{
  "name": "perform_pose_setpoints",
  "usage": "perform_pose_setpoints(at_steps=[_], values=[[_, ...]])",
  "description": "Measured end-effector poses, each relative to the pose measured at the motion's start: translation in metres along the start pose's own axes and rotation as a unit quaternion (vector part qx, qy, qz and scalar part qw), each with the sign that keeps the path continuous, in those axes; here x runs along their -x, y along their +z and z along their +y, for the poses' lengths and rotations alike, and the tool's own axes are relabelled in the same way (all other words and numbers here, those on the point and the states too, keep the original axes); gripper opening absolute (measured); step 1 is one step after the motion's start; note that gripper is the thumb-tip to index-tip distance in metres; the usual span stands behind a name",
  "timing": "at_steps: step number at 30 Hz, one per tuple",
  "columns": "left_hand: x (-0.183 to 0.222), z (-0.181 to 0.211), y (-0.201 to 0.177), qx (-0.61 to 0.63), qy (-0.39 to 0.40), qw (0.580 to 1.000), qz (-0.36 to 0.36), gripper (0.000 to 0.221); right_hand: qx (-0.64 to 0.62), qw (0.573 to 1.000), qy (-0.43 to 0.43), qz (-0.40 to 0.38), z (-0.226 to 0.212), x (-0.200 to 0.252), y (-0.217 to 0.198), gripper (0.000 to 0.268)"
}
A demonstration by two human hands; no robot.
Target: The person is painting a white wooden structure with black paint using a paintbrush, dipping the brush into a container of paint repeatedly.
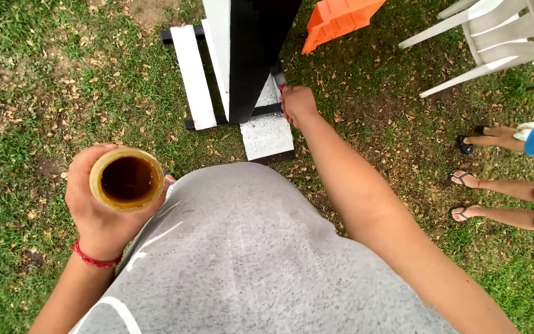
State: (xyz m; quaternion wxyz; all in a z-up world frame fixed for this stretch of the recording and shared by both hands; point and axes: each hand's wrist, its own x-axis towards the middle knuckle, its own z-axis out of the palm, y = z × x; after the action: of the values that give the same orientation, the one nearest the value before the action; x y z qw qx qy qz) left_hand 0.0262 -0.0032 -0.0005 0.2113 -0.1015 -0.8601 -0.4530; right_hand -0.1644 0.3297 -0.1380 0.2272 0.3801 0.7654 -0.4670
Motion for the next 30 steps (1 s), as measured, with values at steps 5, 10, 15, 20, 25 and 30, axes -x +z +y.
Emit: perform_pose_setpoints(at_steps=[5, 10, 15, 20, 25, 30], values=[[0.002, -0.002, -0.002, -0.014, -0.002, 1.0, 0.005, 0.072, 0.019, 0.998, 0.053, -0.042, 0.018, 0.022, -0.002, 0.015], [0.002, -0.002, -0.004, -0.009, -0.004, 1.0, -0.006, 0.07, -0.028, 0.999, -0.009, -0.032, -0.068, 0.096, -0.032, 0.029], [-0.002, 0.0, -0.004, 0.005, -0.01, 1.0, -0.016, 0.071, -0.15, 0.971, -0.183, -0.03, -0.087, 0.114, -0.054, 0.022], [-0.002, -0.002, -0.002, 0.008, 0.007, 1.0, -0.016, 0.069, -0.197, 0.937, -0.289, -0.007, -0.067, 0.166, -0.071, 0.024], [0.0, -0.005, 0.0, 0.005, 0.002, 1.0, -0.009, 0.067, -0.28, 0.904, -0.324, 0.01, -0.056, 0.181, -0.068, 0.03], [-0.002, -0.007, -0.001, 0.006, -0.002, 1.0, -0.007, 0.069, -0.207, 0.946, -0.242, -0.058, -0.08, 0.153, -0.037, 0.03]])
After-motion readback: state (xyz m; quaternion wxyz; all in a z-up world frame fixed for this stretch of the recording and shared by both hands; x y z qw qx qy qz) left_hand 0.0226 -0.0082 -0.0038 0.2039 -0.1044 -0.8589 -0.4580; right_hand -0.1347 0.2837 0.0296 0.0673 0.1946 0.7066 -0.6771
